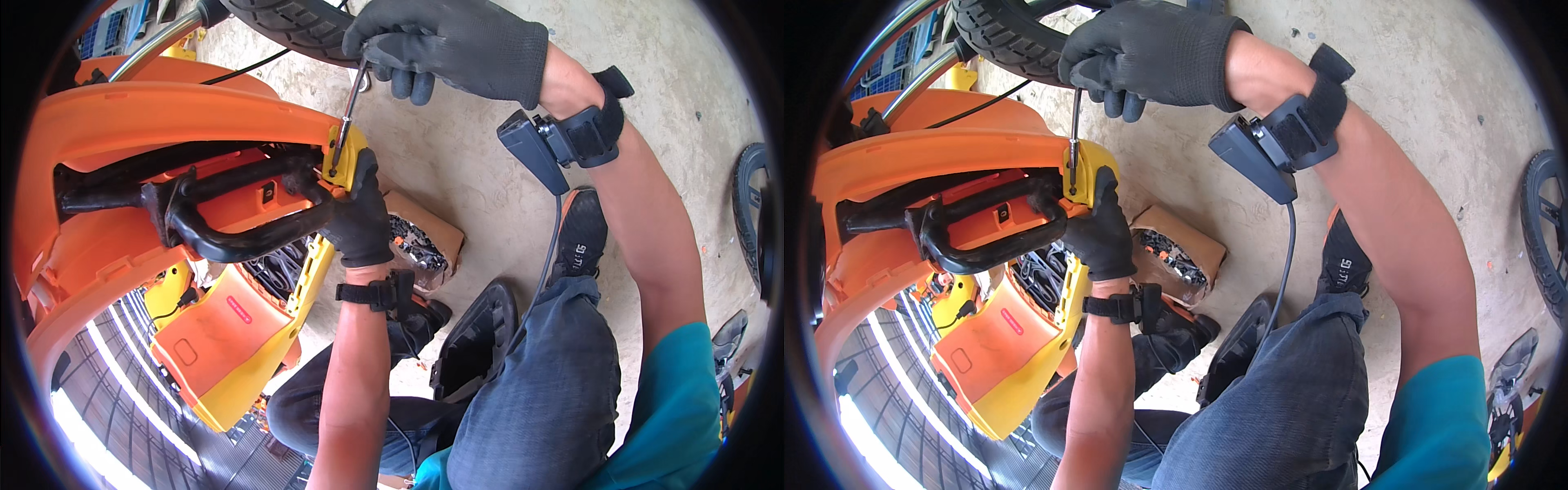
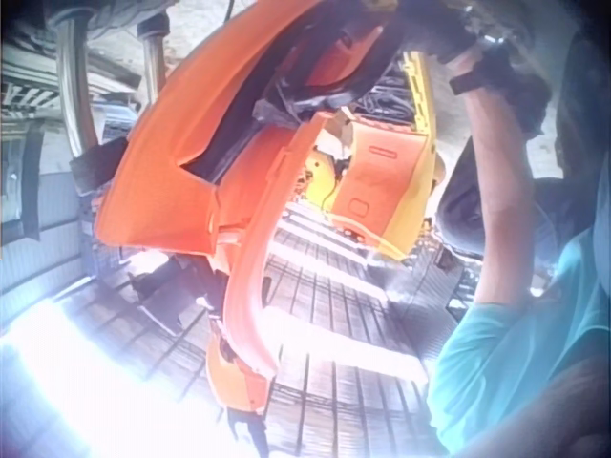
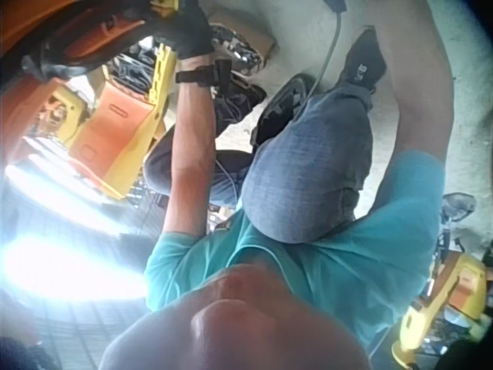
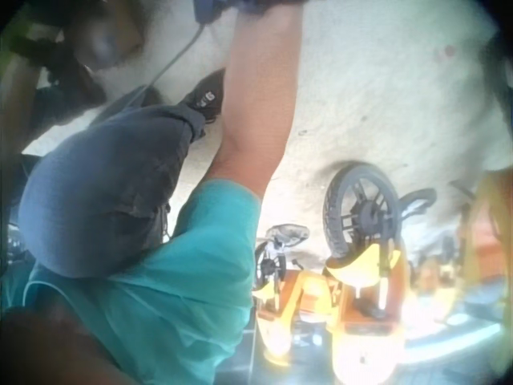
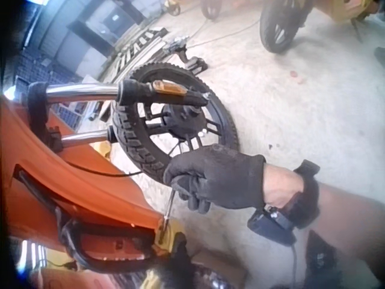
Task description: The person works on the wiring and internal components of an electric scooter using a screwdriver and a wrench. The person handles wires, removes a small component, and uses tools to secure parts on the scooter's frame.
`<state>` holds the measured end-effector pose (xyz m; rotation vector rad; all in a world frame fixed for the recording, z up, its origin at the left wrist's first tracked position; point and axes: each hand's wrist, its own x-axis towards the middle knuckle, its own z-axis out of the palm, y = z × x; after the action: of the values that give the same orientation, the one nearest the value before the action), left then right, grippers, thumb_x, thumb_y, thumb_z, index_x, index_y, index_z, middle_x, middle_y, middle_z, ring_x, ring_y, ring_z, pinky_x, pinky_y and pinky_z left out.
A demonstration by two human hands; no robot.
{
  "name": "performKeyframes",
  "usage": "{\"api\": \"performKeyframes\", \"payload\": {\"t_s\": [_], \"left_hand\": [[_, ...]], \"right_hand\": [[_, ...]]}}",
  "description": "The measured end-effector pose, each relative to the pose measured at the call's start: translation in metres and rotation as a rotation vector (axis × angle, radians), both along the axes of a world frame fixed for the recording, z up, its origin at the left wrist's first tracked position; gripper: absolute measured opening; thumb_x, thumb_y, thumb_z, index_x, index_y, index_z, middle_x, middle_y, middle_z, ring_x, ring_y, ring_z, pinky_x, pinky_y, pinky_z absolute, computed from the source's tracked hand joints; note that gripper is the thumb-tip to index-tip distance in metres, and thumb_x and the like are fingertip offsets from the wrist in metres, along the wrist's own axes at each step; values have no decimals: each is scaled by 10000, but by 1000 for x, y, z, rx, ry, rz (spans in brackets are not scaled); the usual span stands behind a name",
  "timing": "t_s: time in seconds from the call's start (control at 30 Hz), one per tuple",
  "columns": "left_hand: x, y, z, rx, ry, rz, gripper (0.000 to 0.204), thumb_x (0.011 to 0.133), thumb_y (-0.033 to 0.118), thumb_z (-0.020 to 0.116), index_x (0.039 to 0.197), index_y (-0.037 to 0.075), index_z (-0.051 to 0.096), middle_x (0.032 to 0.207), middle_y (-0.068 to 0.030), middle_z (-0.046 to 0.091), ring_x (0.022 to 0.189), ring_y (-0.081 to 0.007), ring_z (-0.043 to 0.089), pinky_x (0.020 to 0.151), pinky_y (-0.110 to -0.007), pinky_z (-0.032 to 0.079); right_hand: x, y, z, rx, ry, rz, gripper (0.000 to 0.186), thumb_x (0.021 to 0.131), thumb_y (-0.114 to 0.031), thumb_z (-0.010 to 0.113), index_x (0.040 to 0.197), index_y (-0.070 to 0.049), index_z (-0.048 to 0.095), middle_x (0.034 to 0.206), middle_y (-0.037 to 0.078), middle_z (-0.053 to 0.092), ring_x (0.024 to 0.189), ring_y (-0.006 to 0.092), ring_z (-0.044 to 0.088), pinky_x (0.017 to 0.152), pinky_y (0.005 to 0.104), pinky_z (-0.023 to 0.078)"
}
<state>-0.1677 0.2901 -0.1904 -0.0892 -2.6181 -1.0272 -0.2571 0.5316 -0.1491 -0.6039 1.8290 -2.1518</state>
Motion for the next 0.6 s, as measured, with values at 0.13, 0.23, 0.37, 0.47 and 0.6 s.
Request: {"api": "performKeyframes", "payload": {"t_s": [0.13, 0.23, 0.37, 0.47, 0.6], "left_hand": [[2, 5, -2, -4, -34, 1, 677, 803, 68, 778, 1331, -3, 360, 1300, -162, 488, 1167, -258, 506, 1008, -390, 413], [2, 0, 2, 98, -72, 55, 669, 800, 87, 787, 1319, -5, 376, 1288, -166, 498, 1160, -262, 508, 994, -386, 416], [3, 5, 1, 55, -60, 42, 673, 794, 116, 797, 1309, -12, 385, 1280, -176, 500, 1154, -273, 510, 989, -393, 415], [3, 4, 0, 3, -51, 41, 677, 793, 127, 799, 1309, -17, 385, 1278, -181, 501, 1154, -278, 510, 992, -397, 412], [0, -9, -1, -242, 47, 8, 677, 795, 128, 795, 1310, -21, 382, 1274, -185, 501, 1157, -284, 506, 996, -398, 407]], "right_hand": [[-8, -14, 30, 493, -423, -16, 212, 947, -139, 513, 1048, -3, 640, 800, 105, 667, 737, 216, 670, 650, 351, 530], [-12, -23, -2, 407, 165, -153, 273, 953, -262, 513, 954, -26, 651, 787, 186, 661, 754, 336, 654, 716, 439, 502], [-14, -25, -8, 414, 206, -175, 282, 956, -280, 516, 946, -30, 643, 807, 206, 662, 768, 378, 642, 739, 460, 496], [-17, -34, -25, 288, 370, -304, 238, 950, -226, 516, 993, -23, 632, 853, 213, 661, 772, 373, 644, 735, 448, 502], [-18, -21, -4, 273, 264, -138, 184, 932, -137, 509, 1011, -1, 604, 893, 199, 656, 792, 325, 647, 724, 418, 506]]}}
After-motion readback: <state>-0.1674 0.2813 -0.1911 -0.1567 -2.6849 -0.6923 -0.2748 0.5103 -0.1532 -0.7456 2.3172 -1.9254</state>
